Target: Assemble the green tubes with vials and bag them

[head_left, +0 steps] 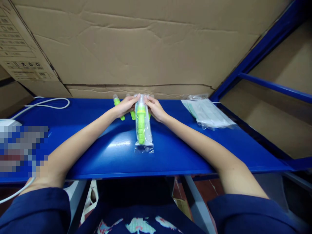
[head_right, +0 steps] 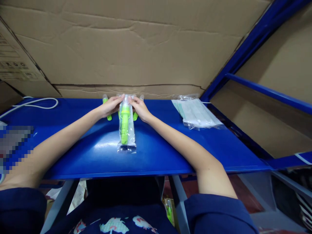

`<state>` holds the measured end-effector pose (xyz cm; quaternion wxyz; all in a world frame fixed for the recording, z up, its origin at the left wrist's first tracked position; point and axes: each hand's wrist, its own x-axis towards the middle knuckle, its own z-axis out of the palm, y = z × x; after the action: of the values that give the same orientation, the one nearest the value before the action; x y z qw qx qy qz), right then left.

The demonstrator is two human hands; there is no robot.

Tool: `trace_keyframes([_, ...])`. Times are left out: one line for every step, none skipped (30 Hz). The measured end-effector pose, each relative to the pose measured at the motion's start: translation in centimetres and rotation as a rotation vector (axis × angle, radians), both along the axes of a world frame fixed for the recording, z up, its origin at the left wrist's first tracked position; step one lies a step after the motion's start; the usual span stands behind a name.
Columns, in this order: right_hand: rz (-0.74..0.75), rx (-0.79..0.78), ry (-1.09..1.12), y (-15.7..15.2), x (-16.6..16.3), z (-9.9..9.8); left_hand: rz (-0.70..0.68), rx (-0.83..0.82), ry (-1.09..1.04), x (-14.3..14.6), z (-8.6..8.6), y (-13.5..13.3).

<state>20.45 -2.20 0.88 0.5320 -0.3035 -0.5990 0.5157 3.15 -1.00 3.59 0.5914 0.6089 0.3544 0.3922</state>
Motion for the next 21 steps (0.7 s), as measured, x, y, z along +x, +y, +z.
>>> trace_keyframes([-0.008,0.008,-0.013,-0.03,0.01,0.04,-0.003,-0.005,0.006,0.03,0.01,-0.05])
trace_keyframes([-0.019,0.013,-0.028,-0.07,0.01,0.08,-0.002,-0.005,0.016,0.06,0.02,-0.1])
trace_keyframes([-0.032,0.016,-0.044,-0.14,0.01,0.13,0.002,0.003,0.031,0.09,0.01,-0.14])
trace_keyframes([-0.045,0.019,-0.058,-0.2,0.01,0.17,0.009,0.02,0.052,0.13,-0.01,-0.17])
trace_keyframes([-0.057,0.023,-0.067,-0.26,0.01,0.21,0.022,0.047,0.077,0.18,-0.03,-0.2])
trace_keyframes([-0.066,0.031,-0.073,-0.3,0.02,0.24,0.038,0.081,0.098,0.23,-0.04,-0.24])
trace_keyframes([-0.076,0.041,-0.076,-0.33,0.03,0.26,0.056,0.117,0.114,0.28,-0.02,-0.3])
trace_keyframes([-0.088,0.051,-0.081,-0.32,0.04,0.28,0.072,0.153,0.12,0.34,0.02,-0.37])
trace_keyframes([-0.103,0.059,-0.086,-0.3,0.05,0.29,0.083,0.182,0.118,0.4,0.09,-0.46])
trace_keyframes([-0.122,0.066,-0.094,-0.26,0.06,0.28,0.09,0.202,0.112,0.46,0.18,-0.57])
trace_keyframes([-0.142,0.069,-0.102,-0.21,0.06,0.26,0.093,0.216,0.103,0.52,0.29,-0.69])
trace_keyframes([-0.158,0.071,-0.108,-0.17,0.04,0.24,0.094,0.225,0.096,0.56,0.4,-0.81])
trace_keyframes([-0.168,0.073,-0.109,-0.14,0.02,0.21,0.095,0.233,0.088,0.59,0.49,-0.9])
trace_keyframes([-0.173,0.078,-0.107,-0.13,-0.02,0.18,0.095,0.243,0.079,0.61,0.55,-0.97])
trace_keyframes([-0.174,0.086,-0.101,-0.14,-0.08,0.17,0.095,0.256,0.069,0.62,0.58,-1.01])
trace_keyframes([-0.174,0.093,-0.095,-0.16,-0.14,0.18,0.096,0.27,0.059,0.62,0.57,-1.02])
trace_keyframes([-0.177,0.096,-0.09,-0.2,-0.21,0.2,0.097,0.284,0.053,0.61,0.53,-1.0])
trace_keyframes([-0.184,0.096,-0.087,-0.25,-0.28,0.25,0.102,0.295,0.051,0.6,0.46,-0.96])
trace_keyframes([-0.194,0.094,-0.086,-0.32,-0.36,0.32,0.111,0.303,0.052,0.58,0.38,-0.91])
trace_keyframes([-0.205,0.091,-0.085,-0.39,-0.43,0.4,0.121,0.306,0.056,0.57,0.29,-0.85])
trace_keyframes([-0.214,0.09,-0.082,-0.47,-0.49,0.49,0.13,0.306,0.06,0.55,0.22,-0.81])
